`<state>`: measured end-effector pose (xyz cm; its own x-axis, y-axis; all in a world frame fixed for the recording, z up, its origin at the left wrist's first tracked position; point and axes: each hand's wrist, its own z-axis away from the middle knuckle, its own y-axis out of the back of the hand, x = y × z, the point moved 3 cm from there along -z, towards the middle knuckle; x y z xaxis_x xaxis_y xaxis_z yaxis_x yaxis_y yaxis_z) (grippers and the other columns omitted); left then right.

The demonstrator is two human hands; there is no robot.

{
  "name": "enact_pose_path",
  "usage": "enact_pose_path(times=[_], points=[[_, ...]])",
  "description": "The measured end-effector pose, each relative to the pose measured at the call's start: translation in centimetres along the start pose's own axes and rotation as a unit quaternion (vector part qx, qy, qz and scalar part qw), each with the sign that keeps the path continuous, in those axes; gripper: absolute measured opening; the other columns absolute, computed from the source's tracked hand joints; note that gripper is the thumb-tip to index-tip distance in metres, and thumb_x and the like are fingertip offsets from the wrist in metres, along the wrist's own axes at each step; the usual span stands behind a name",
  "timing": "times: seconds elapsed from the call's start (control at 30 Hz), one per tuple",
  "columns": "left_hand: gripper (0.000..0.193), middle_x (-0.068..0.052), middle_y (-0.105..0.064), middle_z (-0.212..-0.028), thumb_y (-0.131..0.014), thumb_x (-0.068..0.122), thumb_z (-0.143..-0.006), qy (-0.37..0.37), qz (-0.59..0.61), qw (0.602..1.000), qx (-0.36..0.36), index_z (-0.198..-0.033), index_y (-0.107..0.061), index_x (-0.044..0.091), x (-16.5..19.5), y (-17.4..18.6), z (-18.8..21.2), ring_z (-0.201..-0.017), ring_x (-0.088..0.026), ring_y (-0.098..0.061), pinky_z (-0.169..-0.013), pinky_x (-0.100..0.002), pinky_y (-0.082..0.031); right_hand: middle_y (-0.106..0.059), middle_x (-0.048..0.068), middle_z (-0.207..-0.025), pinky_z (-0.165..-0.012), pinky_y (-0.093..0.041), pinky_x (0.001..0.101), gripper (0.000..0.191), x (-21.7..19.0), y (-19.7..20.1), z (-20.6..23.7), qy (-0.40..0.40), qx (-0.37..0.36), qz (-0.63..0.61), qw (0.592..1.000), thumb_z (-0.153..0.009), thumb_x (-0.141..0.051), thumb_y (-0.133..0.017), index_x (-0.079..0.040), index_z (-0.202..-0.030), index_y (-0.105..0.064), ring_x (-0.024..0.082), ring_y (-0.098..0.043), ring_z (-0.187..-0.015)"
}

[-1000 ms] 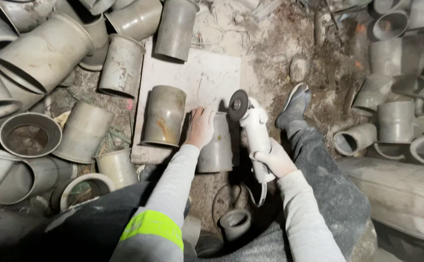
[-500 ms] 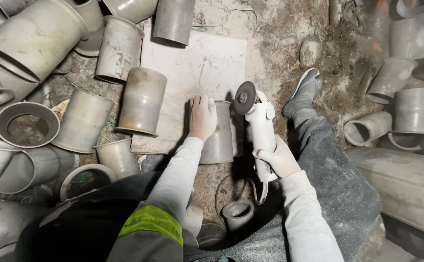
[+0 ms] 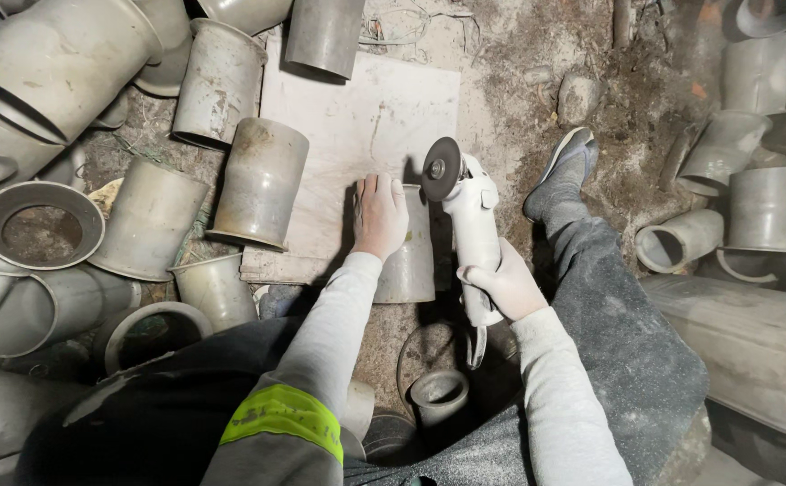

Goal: The person sits on the floor and uses an angle grinder to smooth the edges of several metal pipe sections. They pick up each pipe, hold it steady on a board, and grind the rim before setting it aside.

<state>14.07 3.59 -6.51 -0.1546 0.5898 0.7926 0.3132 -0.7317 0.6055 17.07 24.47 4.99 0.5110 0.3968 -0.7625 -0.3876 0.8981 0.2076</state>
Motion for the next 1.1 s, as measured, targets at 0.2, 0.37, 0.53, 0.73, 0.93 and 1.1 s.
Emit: enact_pose_path(times=[0.2,0.37,0.53,0.73,0.93,1.1], points=[[0.024,-0.019,-0.059,-0.110,-0.046,0.024,-0.105,0.017,-0.003,1.000,-0.020,-0.099,-0.056,0.003,0.3,0.2,0.0,-0.107,-0.041,-0.052,-0.094,-0.054,-0.043,-0.065,0.012,-0.089,-0.057,-0.059,0.0362,0.053,0.3,0.0,-0.4,-0.009,-0.001,0.002,1.000,-0.071,-0.016,-0.075,0.003,-0.116,-0.052,0.021,-0.068,-0.064],[0.026,-0.019,-0.058,-0.111,-0.045,0.025,-0.106,0.028,-0.001,0.999,-0.037,-0.099,-0.056,0.002,0.6,0.4,-0.2,-0.109,-0.040,-0.052,-0.096,-0.053,-0.043,-0.067,0.013,-0.092,-0.063,-0.059,0.0349,0.057,0.2,0.0,-0.6,-0.005,0.010,0.043,0.999,-0.071,-0.020,-0.076,0.003,-0.118,-0.054,0.019,-0.068,-0.070],[0.027,-0.019,-0.058,-0.113,-0.044,0.024,-0.106,0.033,0.008,0.998,-0.048,-0.099,-0.056,0.001,0.7,0.5,-0.2,-0.110,-0.040,-0.051,-0.097,-0.052,-0.042,-0.068,0.014,-0.090,-0.064,-0.059,0.0352,0.059,0.2,-0.1,-0.8,-0.018,0.021,0.064,0.998,-0.071,-0.021,-0.077,0.005,-0.117,-0.054,0.020,-0.069,-0.071],[0.024,-0.019,-0.058,-0.112,-0.047,0.022,-0.105,0.027,0.008,0.998,-0.048,-0.100,-0.057,0.001,0.4,0.2,-0.2,-0.109,-0.040,-0.051,-0.097,-0.052,-0.042,-0.068,0.014,-0.090,-0.065,-0.059,0.0349,0.058,0.4,-0.1,-1.2,-0.016,0.019,0.077,0.997,-0.071,-0.022,-0.077,0.005,-0.117,-0.055,0.020,-0.069,-0.072],[0.021,-0.019,-0.059,-0.111,-0.050,0.021,-0.104,0.009,0.004,1.000,-0.028,-0.100,-0.058,0.002,0.2,-0.1,-0.2,-0.108,-0.040,-0.051,-0.096,-0.052,-0.041,-0.069,0.014,-0.091,-0.065,-0.059,0.0336,0.059,0.9,0.0,-1.5,0.008,0.004,0.069,0.998,-0.071,-0.023,-0.076,0.005,-0.118,-0.054,0.019,-0.069,-0.072],[0.020,-0.018,-0.059,-0.110,-0.051,0.021,-0.103,0.013,-0.001,0.999,-0.030,-0.100,-0.058,0.002,0.1,-0.2,-0.1,-0.108,-0.040,-0.052,-0.096,-0.052,-0.041,-0.067,0.014,-0.090,-0.062,-0.058,0.0361,0.059,1.1,0.0,-1.6,-0.018,0.000,0.064,0.998,-0.070,-0.021,-0.075,0.005,-0.118,-0.053,0.021,-0.068,-0.068]])
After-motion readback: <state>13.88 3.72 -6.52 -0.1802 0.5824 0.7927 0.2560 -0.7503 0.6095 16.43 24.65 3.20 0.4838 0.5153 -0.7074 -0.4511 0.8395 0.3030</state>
